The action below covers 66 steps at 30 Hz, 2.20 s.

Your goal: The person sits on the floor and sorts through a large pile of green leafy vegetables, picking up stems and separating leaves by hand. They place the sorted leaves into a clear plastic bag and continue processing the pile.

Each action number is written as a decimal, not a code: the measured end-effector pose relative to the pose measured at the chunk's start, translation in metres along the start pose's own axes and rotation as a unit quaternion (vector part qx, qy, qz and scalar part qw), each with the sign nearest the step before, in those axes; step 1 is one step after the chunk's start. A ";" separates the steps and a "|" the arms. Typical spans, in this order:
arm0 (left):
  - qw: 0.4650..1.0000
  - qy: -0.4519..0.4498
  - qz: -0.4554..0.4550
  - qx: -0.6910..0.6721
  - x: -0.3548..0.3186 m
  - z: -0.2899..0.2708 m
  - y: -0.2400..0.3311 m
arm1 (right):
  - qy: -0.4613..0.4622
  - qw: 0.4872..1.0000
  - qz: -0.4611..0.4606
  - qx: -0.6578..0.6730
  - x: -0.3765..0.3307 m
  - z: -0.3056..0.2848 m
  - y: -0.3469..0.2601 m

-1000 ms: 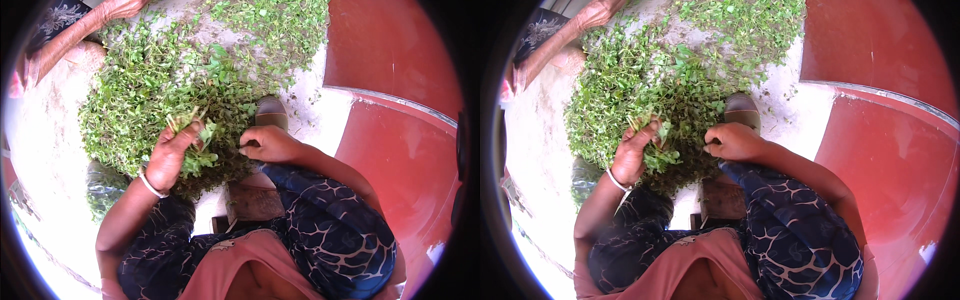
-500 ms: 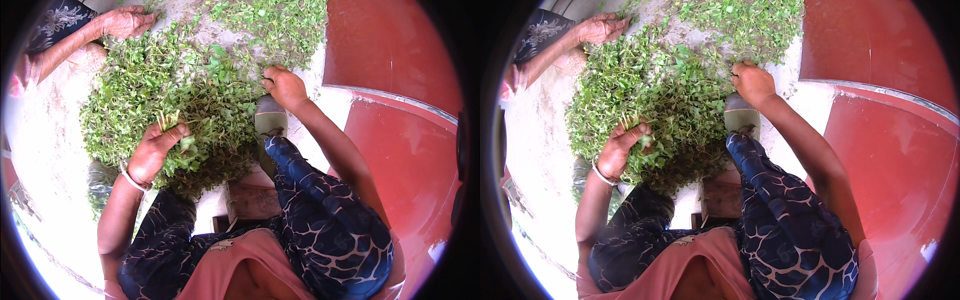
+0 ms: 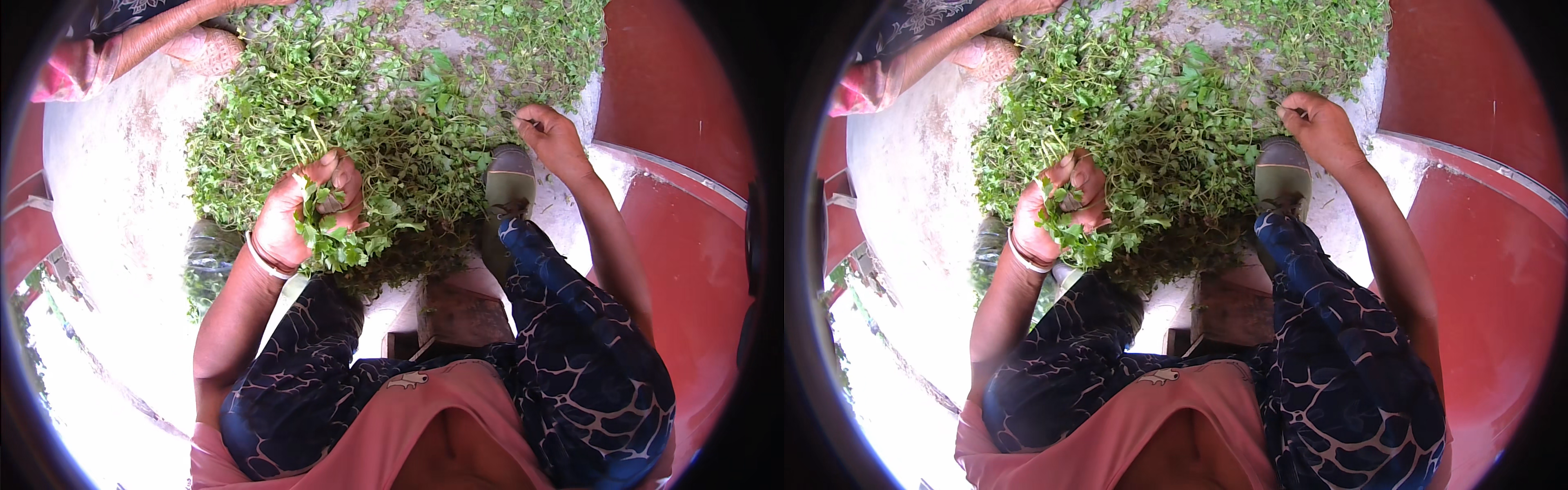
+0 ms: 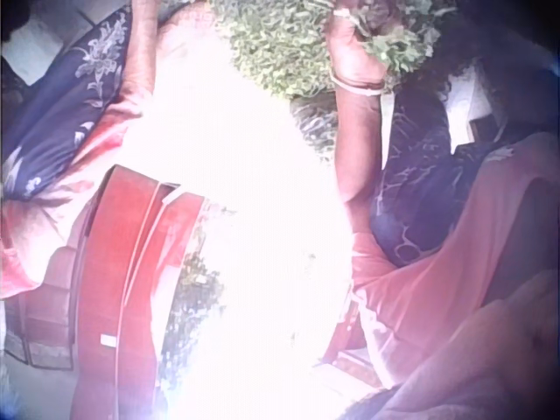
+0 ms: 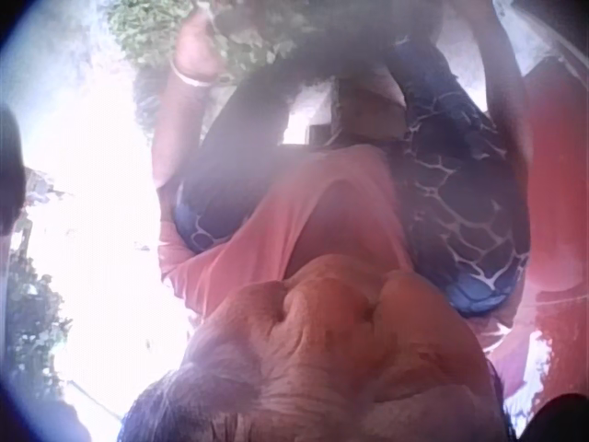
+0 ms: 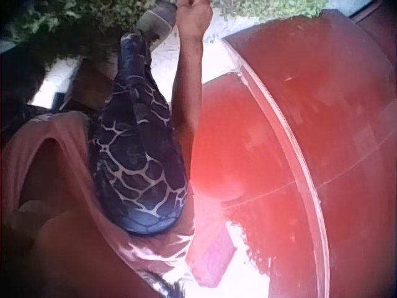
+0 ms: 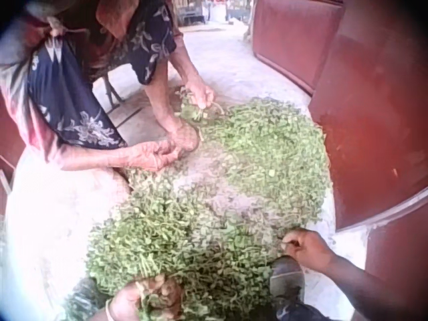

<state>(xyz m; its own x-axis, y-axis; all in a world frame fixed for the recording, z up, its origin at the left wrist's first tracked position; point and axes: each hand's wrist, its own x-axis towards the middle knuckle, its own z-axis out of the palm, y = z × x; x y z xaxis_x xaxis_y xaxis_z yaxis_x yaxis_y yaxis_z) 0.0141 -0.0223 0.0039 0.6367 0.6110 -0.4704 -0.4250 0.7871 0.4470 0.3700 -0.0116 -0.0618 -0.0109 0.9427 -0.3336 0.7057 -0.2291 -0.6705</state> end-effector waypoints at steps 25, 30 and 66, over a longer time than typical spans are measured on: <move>0.994 0.081 -0.018 0.072 0.002 0.002 -0.026 | -0.398 0.848 0.074 0.342 -0.041 0.028 -0.097; 0.993 0.094 0.027 0.062 -0.002 -0.012 -0.019 | -0.317 0.897 0.094 0.292 -0.038 0.016 -0.064; 0.578 0.019 0.233 0.782 0.018 0.043 -0.048 | -0.424 0.865 0.055 0.260 -0.056 0.029 -0.098</move>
<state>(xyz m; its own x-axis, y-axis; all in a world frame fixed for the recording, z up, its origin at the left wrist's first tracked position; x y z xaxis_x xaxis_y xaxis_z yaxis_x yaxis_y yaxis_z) 0.0735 -0.0534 0.0066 0.6595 0.7513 -0.0243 0.5754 -0.4837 0.6595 0.2808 -0.0491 0.0029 -0.6368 0.4410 -0.6325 0.3228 -0.5925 -0.7381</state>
